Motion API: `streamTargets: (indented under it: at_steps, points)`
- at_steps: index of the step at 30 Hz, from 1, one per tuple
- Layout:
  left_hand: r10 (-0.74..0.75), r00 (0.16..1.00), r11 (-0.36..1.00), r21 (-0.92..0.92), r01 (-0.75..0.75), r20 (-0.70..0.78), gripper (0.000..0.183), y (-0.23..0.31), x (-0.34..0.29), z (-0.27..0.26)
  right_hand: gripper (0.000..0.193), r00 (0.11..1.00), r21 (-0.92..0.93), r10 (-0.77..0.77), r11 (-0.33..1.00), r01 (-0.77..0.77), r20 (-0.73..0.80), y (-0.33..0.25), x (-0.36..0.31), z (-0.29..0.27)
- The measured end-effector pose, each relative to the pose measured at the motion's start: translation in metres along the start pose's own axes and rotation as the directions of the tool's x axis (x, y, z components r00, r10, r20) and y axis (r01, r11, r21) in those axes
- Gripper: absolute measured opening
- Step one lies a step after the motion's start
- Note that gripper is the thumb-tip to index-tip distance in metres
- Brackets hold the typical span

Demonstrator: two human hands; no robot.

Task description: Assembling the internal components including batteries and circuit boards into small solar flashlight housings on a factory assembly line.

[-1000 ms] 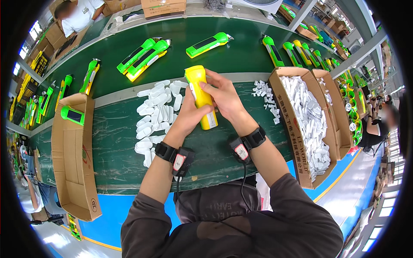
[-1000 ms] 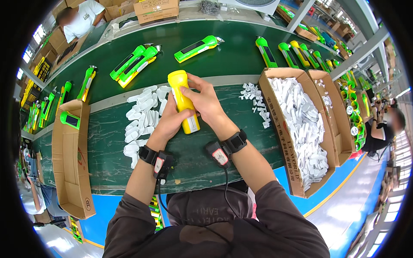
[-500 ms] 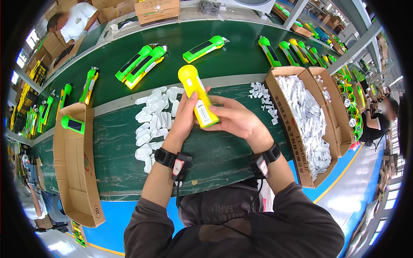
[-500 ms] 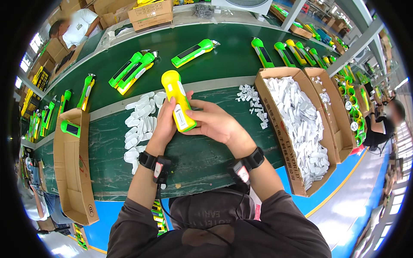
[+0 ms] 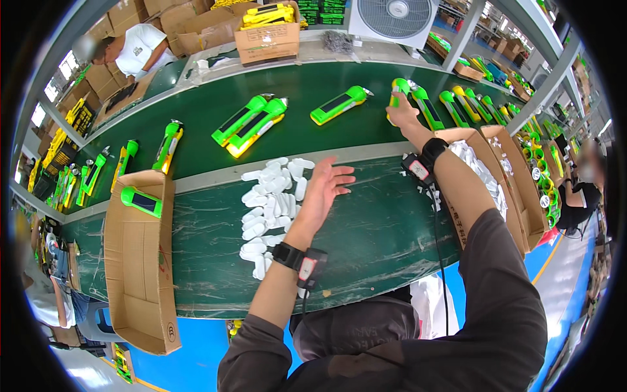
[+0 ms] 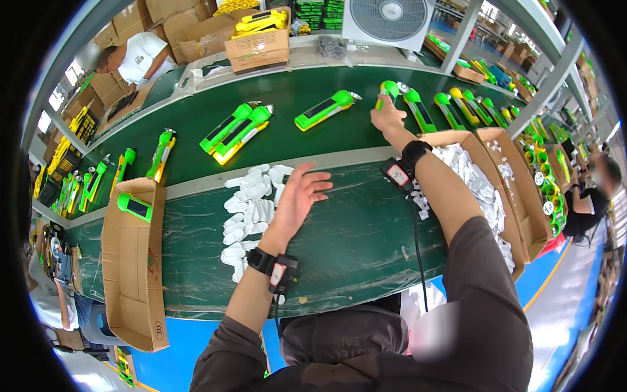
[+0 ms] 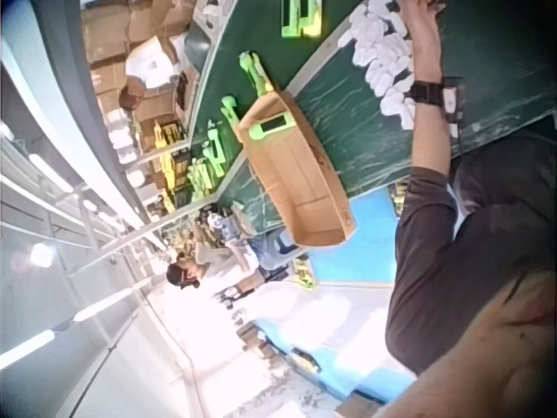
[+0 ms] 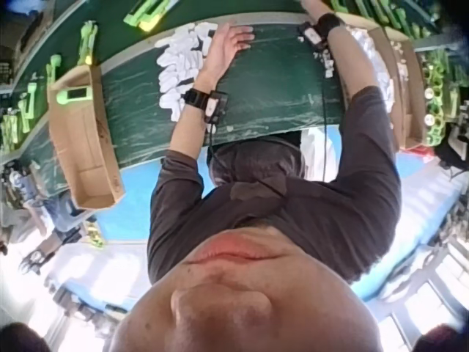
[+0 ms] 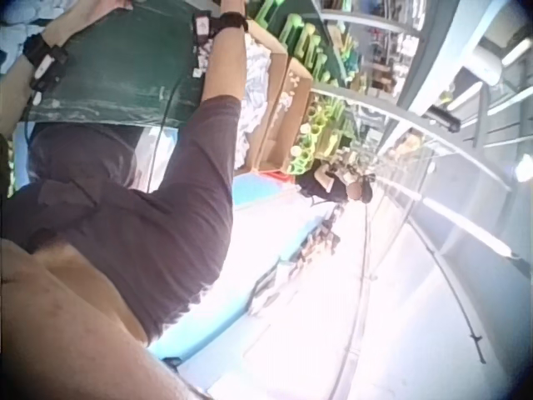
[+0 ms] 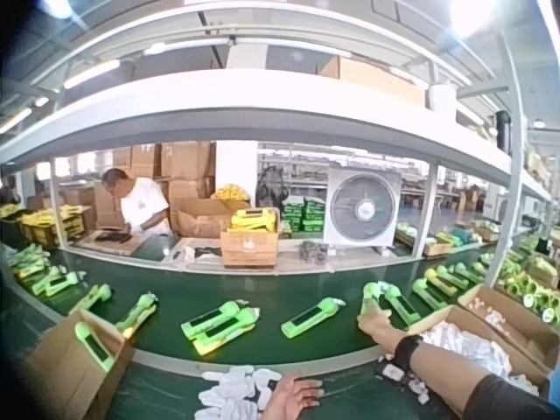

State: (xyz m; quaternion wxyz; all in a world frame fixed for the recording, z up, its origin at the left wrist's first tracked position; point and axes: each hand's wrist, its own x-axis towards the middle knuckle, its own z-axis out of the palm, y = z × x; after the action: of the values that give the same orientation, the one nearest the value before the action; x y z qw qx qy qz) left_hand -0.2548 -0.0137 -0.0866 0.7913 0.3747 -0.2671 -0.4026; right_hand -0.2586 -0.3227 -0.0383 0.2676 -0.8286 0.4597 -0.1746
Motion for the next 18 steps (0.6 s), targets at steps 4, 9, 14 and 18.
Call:
streamTargets:
  at_steps: [4,9,14,18]
  points:
    - [-0.015,1.000,1.000,-0.013,0.015,0.004,0.053,0.001,0.001,0.004,0.059,1.000,-0.310,-0.017,0.951,0.008,-0.027,0.011,0.021,0.023]
    - [-0.025,1.000,0.999,-0.022,0.024,-0.014,0.053,0.005,-0.002,0.005,0.076,0.918,-0.593,-0.343,0.788,0.166,-0.200,-0.028,-0.012,0.051]
    - [-0.038,0.999,0.999,-0.023,0.038,-0.005,0.052,0.004,0.001,0.007,0.068,0.449,-0.498,-0.873,0.308,0.811,0.190,-0.070,-0.020,0.062]
    - [-0.046,0.999,0.999,-0.004,0.046,-0.007,0.052,0.004,0.002,0.007,0.048,0.376,-0.475,-0.776,0.112,0.873,0.507,-0.085,-0.009,0.070]
